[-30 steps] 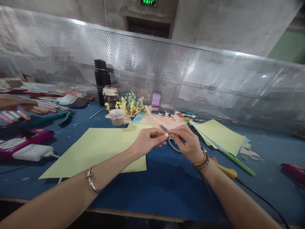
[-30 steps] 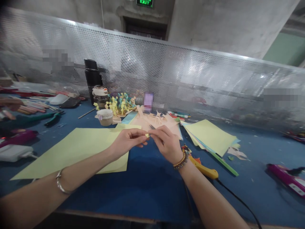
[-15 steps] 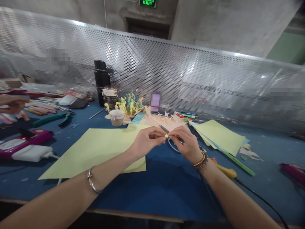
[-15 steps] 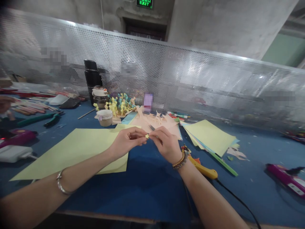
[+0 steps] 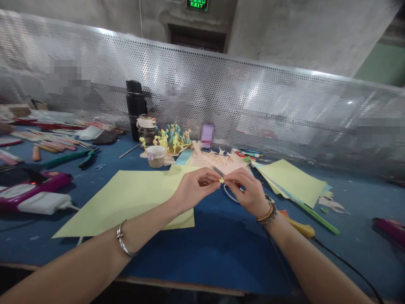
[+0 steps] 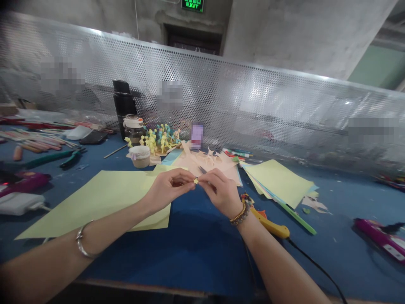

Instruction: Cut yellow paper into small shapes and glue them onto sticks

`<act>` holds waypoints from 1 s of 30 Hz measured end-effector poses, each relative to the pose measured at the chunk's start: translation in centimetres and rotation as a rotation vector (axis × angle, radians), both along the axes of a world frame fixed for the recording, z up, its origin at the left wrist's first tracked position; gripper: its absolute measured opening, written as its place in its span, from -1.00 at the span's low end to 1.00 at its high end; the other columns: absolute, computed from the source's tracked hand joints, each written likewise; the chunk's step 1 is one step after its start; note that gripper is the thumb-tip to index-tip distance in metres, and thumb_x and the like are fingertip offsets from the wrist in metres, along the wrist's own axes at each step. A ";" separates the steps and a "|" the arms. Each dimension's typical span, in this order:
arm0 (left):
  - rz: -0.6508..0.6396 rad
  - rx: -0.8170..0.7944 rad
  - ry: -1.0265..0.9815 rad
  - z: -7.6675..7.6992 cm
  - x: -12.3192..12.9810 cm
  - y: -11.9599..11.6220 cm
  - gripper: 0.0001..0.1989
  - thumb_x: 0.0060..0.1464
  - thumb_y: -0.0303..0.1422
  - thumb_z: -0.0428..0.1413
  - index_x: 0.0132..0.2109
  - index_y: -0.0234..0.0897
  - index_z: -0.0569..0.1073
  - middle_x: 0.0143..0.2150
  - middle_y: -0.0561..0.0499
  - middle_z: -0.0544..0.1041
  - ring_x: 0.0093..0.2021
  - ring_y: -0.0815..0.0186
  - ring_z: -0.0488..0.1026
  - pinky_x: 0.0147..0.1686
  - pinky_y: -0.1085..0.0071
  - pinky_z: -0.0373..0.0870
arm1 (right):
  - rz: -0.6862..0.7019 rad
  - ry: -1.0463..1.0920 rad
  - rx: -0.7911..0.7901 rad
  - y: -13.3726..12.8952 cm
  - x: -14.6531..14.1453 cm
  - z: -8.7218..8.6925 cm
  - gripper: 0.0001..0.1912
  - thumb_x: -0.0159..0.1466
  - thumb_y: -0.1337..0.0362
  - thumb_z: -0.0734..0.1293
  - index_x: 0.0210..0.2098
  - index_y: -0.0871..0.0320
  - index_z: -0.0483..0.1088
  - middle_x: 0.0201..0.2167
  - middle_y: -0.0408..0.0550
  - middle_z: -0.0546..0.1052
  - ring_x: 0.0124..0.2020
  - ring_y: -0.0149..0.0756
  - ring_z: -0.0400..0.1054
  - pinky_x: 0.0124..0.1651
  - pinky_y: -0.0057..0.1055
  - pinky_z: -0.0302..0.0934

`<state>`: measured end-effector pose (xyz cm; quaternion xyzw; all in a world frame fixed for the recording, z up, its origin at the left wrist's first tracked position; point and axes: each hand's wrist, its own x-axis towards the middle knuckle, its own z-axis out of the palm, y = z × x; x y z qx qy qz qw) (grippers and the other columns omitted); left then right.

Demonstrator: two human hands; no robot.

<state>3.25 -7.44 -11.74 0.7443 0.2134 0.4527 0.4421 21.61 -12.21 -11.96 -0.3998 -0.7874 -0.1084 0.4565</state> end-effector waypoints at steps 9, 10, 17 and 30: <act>0.021 0.104 0.024 0.3 -0.2 0.0 -0.89 -0.01 -0.42 0.17 -0.26 -0.31 0.50 -0.30 0.00 0.57 -0.31 0.37 0.52 -0.25 0.45 0.48 | 0.001 0.009 -0.022 -0.1 -0.1 -0.1 -0.92 0.25 0.39 0.28 -0.27 0.11 0.39 -0.36 -0.09 0.48 -0.36 -0.38 0.37 -0.38 -0.47 0.28; 0.023 0.114 0.022 0.3 -0.2 -0.1 -0.89 0.00 -0.42 0.17 -0.27 -0.31 0.50 -0.30 0.00 0.57 -0.32 0.37 0.52 -0.24 0.45 0.48 | 0.004 0.014 -0.024 -0.1 -0.1 0.0 -0.92 0.25 0.39 0.28 -0.27 0.11 0.39 -0.36 -0.09 0.47 -0.37 -0.39 0.37 -0.38 -0.47 0.28; 0.032 0.124 -0.002 0.3 -0.2 -0.2 -0.90 -0.01 -0.43 0.17 -0.27 -0.31 0.50 -0.31 0.01 0.57 -0.32 0.38 0.52 -0.24 0.45 0.49 | 0.024 0.086 -0.039 -0.2 -0.4 0.0 -0.91 0.25 0.39 0.29 -0.27 0.11 0.39 -0.39 -0.11 0.43 -0.47 -0.44 0.32 -0.45 -0.48 0.27; -0.001 0.118 -0.038 0.2 -0.2 -0.1 -0.89 -0.03 -0.43 0.18 -0.28 -0.32 0.50 -0.33 0.01 0.56 -0.35 0.39 0.51 -0.28 0.47 0.49 | 0.070 0.151 -0.079 -0.2 -0.6 -0.1 -0.91 0.25 0.39 0.28 -0.27 0.10 0.40 -0.38 -0.10 0.43 -0.44 -0.42 0.33 -0.48 -0.50 0.32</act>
